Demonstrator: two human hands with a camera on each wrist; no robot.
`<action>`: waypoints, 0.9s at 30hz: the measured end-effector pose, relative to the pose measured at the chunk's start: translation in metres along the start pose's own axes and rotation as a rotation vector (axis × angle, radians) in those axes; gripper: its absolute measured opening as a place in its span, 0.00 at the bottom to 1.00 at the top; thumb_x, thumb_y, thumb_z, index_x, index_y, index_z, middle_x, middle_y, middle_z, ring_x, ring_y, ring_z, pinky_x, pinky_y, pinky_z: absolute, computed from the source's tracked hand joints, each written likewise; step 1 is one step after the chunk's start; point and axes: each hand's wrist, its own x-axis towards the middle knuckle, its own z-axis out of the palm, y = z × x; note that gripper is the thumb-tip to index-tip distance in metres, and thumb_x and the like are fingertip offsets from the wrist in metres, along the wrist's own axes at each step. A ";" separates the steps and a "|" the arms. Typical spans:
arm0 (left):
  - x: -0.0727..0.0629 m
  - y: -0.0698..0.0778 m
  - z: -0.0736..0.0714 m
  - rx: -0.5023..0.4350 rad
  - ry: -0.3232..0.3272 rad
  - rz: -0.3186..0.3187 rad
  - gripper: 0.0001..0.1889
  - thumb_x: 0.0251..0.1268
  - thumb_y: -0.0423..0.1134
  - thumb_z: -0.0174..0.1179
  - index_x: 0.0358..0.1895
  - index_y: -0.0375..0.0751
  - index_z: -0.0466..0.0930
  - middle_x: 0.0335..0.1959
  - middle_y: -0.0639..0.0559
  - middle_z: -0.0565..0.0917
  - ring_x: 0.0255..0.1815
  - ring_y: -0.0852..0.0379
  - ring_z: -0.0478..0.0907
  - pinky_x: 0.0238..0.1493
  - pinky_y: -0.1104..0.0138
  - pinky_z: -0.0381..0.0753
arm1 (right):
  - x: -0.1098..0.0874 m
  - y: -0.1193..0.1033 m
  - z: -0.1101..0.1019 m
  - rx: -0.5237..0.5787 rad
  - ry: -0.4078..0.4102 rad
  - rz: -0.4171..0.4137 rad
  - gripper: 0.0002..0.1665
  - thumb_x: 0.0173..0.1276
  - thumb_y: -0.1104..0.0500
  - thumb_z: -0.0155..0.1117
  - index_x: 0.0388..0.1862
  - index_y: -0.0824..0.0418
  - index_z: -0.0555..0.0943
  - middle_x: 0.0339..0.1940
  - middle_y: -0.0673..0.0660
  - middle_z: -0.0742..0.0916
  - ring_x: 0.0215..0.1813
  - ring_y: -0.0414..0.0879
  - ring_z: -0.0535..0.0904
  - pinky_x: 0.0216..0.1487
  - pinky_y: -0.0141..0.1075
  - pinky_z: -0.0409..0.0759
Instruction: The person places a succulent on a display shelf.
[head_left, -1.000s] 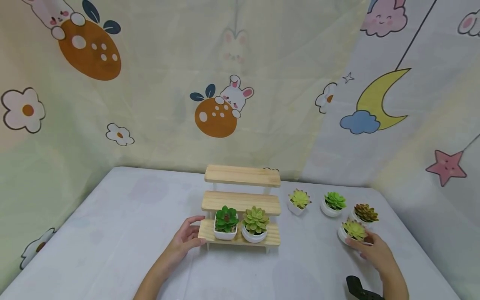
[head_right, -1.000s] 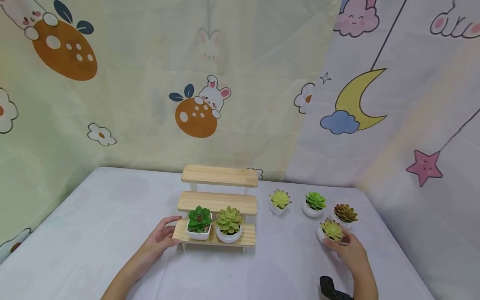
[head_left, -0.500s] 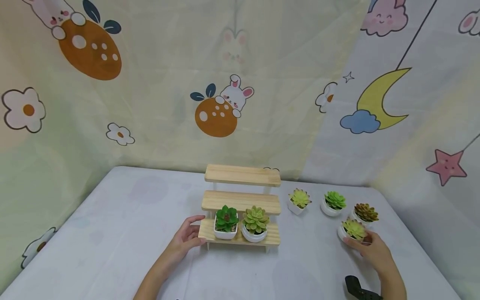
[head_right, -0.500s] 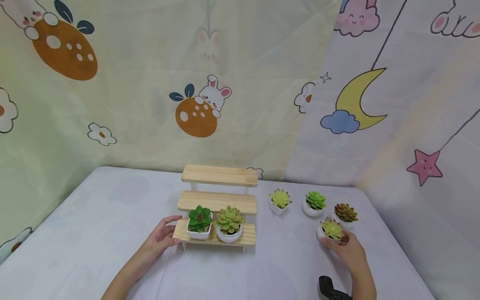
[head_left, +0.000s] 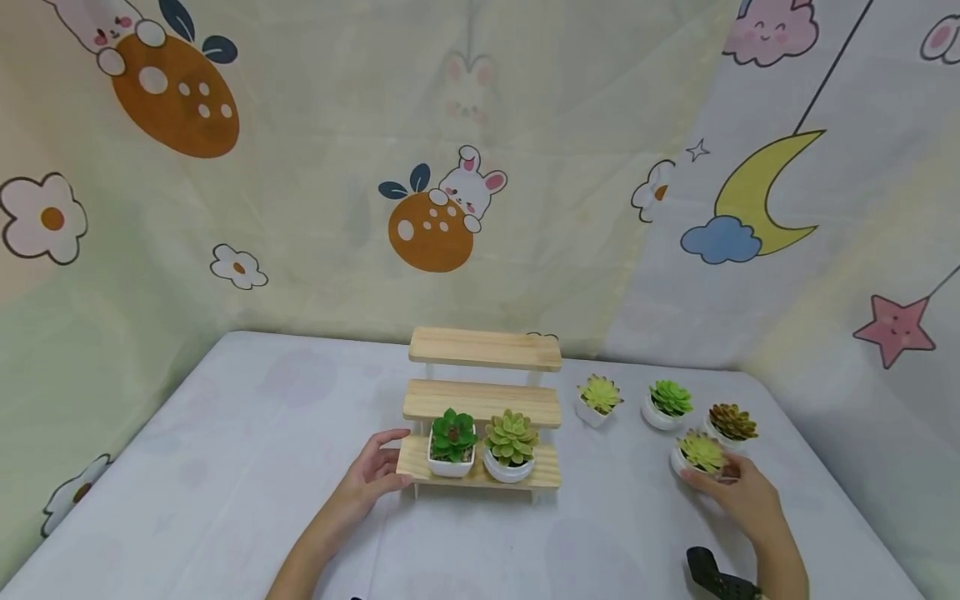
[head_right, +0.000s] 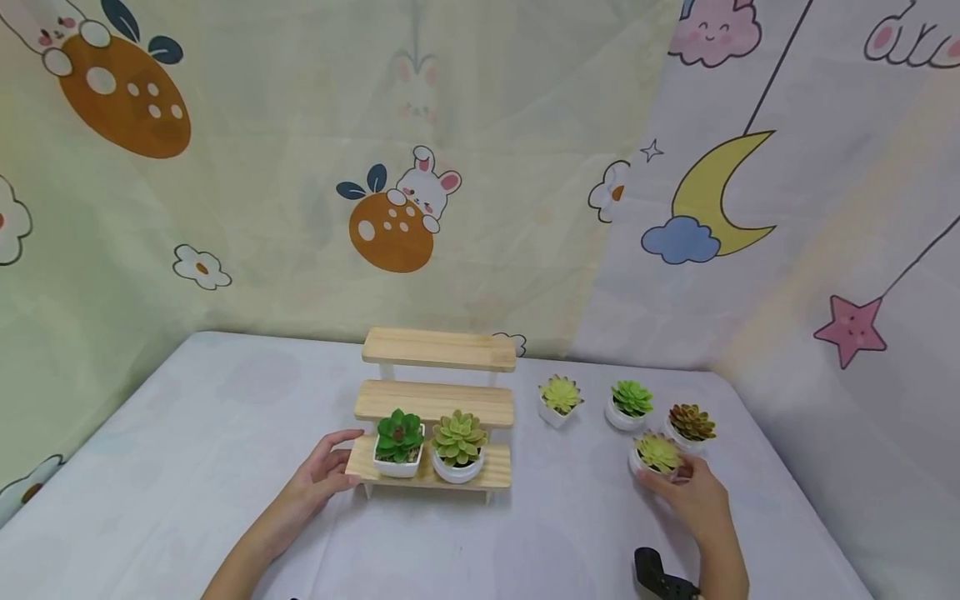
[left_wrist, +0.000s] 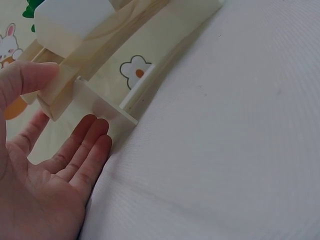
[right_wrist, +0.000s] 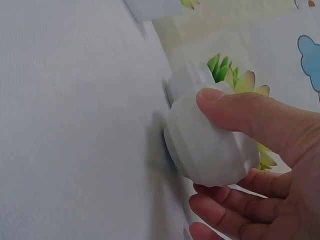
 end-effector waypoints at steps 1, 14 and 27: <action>0.000 0.000 0.000 -0.001 0.001 0.000 0.32 0.57 0.38 0.62 0.66 0.51 0.59 0.57 0.42 0.72 0.52 0.55 0.74 0.52 0.67 0.70 | -0.001 -0.002 0.000 0.000 0.003 -0.004 0.65 0.55 0.31 0.60 0.68 0.79 0.48 0.60 0.77 0.65 0.59 0.68 0.64 0.56 0.56 0.67; -0.001 0.001 0.002 0.015 -0.011 0.005 0.32 0.58 0.38 0.61 0.66 0.48 0.59 0.56 0.42 0.72 0.52 0.57 0.74 0.52 0.68 0.70 | -0.017 -0.037 0.001 0.039 0.029 -0.137 0.61 0.57 0.34 0.61 0.69 0.76 0.50 0.57 0.71 0.72 0.56 0.59 0.70 0.41 0.40 0.73; -0.001 0.000 0.001 0.000 0.005 -0.004 0.33 0.57 0.38 0.62 0.66 0.49 0.59 0.56 0.42 0.72 0.52 0.55 0.73 0.51 0.68 0.71 | -0.043 -0.086 0.009 0.099 0.100 -0.261 0.56 0.55 0.36 0.64 0.69 0.70 0.55 0.49 0.65 0.77 0.50 0.54 0.75 0.35 0.35 0.73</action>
